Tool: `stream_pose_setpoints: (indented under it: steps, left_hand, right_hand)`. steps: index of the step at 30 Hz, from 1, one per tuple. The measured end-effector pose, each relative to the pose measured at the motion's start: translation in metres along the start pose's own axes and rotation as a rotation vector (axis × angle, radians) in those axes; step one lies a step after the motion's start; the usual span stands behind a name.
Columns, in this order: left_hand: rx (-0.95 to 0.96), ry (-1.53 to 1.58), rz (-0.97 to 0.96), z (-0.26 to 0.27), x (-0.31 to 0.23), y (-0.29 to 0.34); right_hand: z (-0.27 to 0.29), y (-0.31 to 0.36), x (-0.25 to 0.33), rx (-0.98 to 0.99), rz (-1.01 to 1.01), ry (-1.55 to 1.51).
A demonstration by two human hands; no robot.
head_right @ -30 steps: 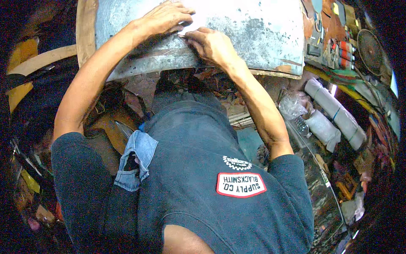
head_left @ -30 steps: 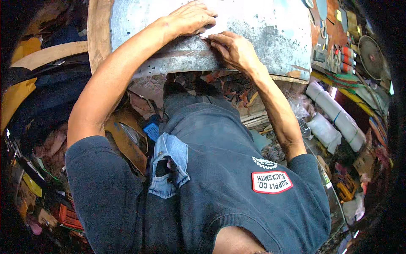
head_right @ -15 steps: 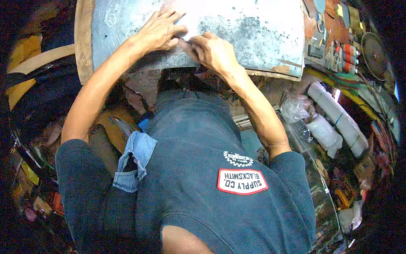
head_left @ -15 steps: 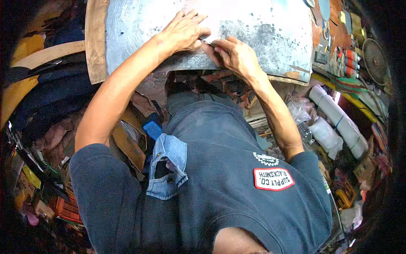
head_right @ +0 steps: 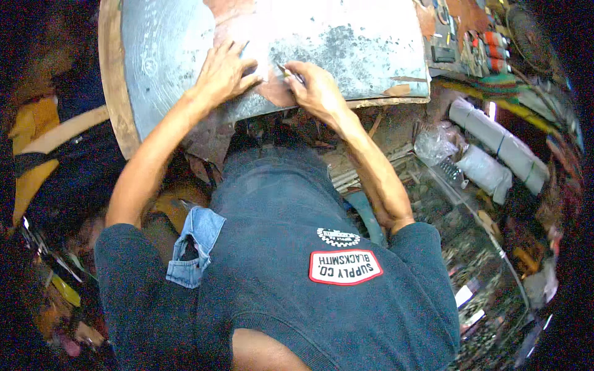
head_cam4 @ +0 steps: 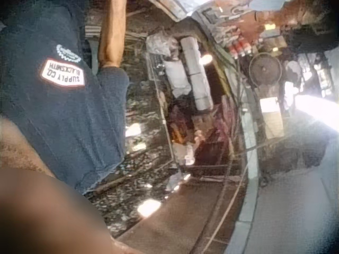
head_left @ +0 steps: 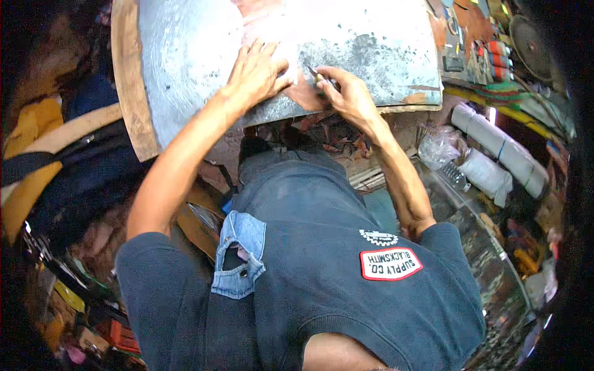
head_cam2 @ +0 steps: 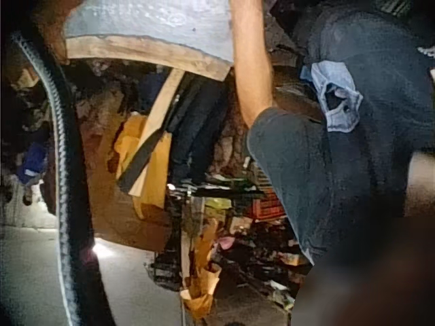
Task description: Cutting out shoe upper components from leather using metal templates and a knife.
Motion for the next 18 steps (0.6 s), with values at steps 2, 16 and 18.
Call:
stream_pose_setpoints:
  steps: [2, 16, 18]
  left_hand:
    - [-0.061, -0.001, 0.001, -0.012, 0.001, -0.002]
    - [-0.03, 0.032, -0.013, -0.005, 0.003, -0.004]
    - [-0.01, 0.041, -0.011, -0.007, 0.005, -0.004]
  right_hand:
    - [-0.015, -0.009, 0.005, -0.223, -0.031, -0.068]
    - [-0.054, -0.036, 0.022, -0.465, -0.09, -0.025]
    - [-0.053, -0.031, 0.027, -0.466, -0.104, -0.058]
Point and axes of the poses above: each hand's wrist, its own y-axis away from the middle knuckle, its own z-axis out of the back of the hand, x = y × z, the point moved 2 cm from there along -y, towards the middle knuckle, and after that the axes turned 9 degrees about -z, right-handed, at the moved point
